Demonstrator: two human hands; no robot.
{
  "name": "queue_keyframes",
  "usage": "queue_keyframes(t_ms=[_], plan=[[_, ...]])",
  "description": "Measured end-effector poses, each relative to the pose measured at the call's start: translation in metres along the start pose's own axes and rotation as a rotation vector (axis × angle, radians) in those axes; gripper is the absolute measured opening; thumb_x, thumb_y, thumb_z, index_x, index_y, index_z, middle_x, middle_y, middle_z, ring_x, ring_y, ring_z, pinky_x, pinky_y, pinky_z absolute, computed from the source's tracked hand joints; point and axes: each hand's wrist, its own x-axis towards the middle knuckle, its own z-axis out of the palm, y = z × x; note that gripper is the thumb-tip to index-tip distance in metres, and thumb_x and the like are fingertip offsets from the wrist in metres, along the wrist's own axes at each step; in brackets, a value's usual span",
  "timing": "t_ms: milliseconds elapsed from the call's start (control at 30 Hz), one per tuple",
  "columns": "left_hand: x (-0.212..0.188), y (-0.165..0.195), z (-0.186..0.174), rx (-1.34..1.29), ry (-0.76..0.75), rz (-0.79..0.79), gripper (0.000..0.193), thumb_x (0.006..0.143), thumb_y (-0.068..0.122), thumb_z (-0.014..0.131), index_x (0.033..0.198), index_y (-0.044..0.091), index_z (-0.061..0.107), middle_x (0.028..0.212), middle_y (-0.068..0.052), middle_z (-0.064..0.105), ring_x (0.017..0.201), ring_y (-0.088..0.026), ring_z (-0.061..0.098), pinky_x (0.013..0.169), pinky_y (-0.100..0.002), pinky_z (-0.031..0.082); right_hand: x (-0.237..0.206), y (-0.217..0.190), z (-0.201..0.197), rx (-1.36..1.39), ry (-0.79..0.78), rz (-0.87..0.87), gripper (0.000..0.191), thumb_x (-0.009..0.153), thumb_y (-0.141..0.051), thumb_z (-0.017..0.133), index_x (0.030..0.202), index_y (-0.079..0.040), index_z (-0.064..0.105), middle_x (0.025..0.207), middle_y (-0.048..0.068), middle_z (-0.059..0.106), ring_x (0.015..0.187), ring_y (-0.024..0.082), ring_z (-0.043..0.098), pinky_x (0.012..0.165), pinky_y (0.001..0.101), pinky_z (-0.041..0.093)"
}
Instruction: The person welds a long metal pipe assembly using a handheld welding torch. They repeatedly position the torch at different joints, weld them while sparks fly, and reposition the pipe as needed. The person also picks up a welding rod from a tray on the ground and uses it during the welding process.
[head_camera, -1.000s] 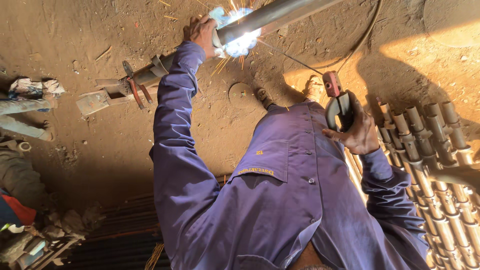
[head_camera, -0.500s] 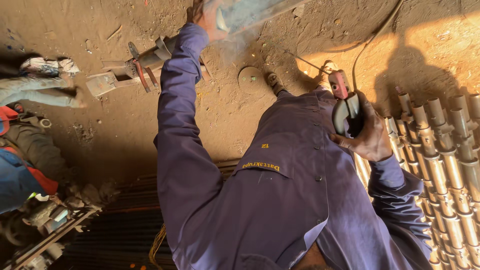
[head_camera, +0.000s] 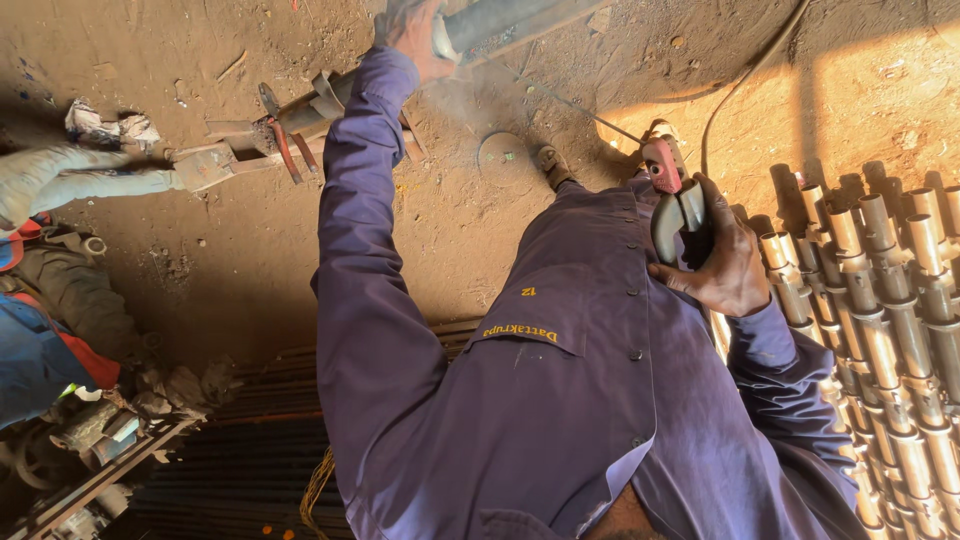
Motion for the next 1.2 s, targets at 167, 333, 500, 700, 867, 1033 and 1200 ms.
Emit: queue_keyframes(t_ms=[167, 333, 500, 700, 867, 1033, 1200], plan=[[0.004, -0.006, 0.007, -0.093, 0.026, 0.058, 0.089, 0.069, 0.031, 0.091, 0.143, 0.007, 0.046, 0.13, -0.022, 0.061, 0.122, -0.043, 0.057, 0.104, -0.048, 0.045, 0.001, 0.003, 0.003, 0.005, -0.01, -0.031, 0.128, 0.06, -0.028, 0.096, 0.163, 0.001, 0.027, 0.131, 0.027, 0.064, 0.114, 0.034, 0.069, 0.099, 0.0419, 0.058], [0.005, 0.0, 0.004, -0.065, 0.033, 0.051, 0.089, 0.069, 0.031, 0.092, 0.142, 0.007, 0.047, 0.128, -0.022, 0.062, 0.122, -0.042, 0.057, 0.105, -0.049, 0.045, 0.001, 0.0, 0.0, -0.002, 0.012, -0.043, 0.126, 0.059, -0.028, 0.096, 0.162, 0.001, 0.03, 0.132, 0.028, 0.064, 0.115, 0.035, 0.069, 0.097, 0.0424, 0.058], [0.006, 0.007, -0.005, -0.016, 0.037, 0.049, 0.087, 0.067, 0.032, 0.093, 0.138, 0.007, 0.049, 0.125, -0.021, 0.063, 0.12, -0.041, 0.058, 0.105, -0.049, 0.045, 0.002, -0.007, -0.002, 0.012, -0.022, 0.075, 0.124, 0.058, -0.03, 0.095, 0.161, 0.0, 0.033, 0.122, 0.023, 0.068, 0.105, 0.032, 0.071, 0.091, 0.0415, 0.058], [0.003, 0.018, -0.018, 0.045, 0.06, 0.051, 0.087, 0.065, 0.032, 0.095, 0.137, 0.01, 0.05, 0.124, -0.02, 0.063, 0.118, -0.04, 0.058, 0.101, -0.051, 0.046, 0.003, -0.011, -0.001, -0.082, -0.057, 0.152, 0.126, 0.057, -0.032, 0.095, 0.162, -0.001, 0.034, 0.109, 0.022, 0.069, 0.106, 0.034, 0.07, 0.096, 0.0418, 0.056], [0.002, 0.022, -0.02, 0.046, 0.063, 0.029, 0.086, 0.065, 0.032, 0.095, 0.136, 0.012, 0.051, 0.124, -0.018, 0.063, 0.118, -0.04, 0.057, 0.097, -0.054, 0.045, 0.004, -0.011, -0.003, -0.044, 0.0, -0.001, 0.124, 0.057, -0.032, 0.096, 0.158, 0.002, 0.034, 0.129, 0.026, 0.065, 0.117, 0.037, 0.067, 0.099, 0.0435, 0.055], [0.004, 0.022, -0.022, 0.001, 0.075, 0.068, 0.094, 0.059, 0.03, 0.095, 0.139, 0.01, 0.048, 0.126, -0.02, 0.061, 0.12, -0.041, 0.056, 0.103, -0.051, 0.046, 0.005, -0.015, -0.001, -0.04, -0.075, 0.238, 0.127, 0.057, -0.03, 0.094, 0.164, -0.004, 0.03, 0.12, 0.024, 0.068, 0.103, 0.034, 0.072, 0.091, 0.041, 0.058], [0.0, 0.03, -0.033, 0.039, 0.03, -0.01, 0.089, 0.066, 0.033, 0.095, 0.14, 0.015, 0.05, 0.132, -0.017, 0.06, 0.124, -0.04, 0.055, 0.101, -0.057, 0.044, 0.004, -0.015, 0.0, 0.0, -0.012, 0.035, 0.124, 0.057, -0.023, 0.095, 0.16, 0.002, 0.031, 0.125, 0.025, 0.066, 0.11, 0.033, 0.07, 0.093, 0.0406, 0.058]])
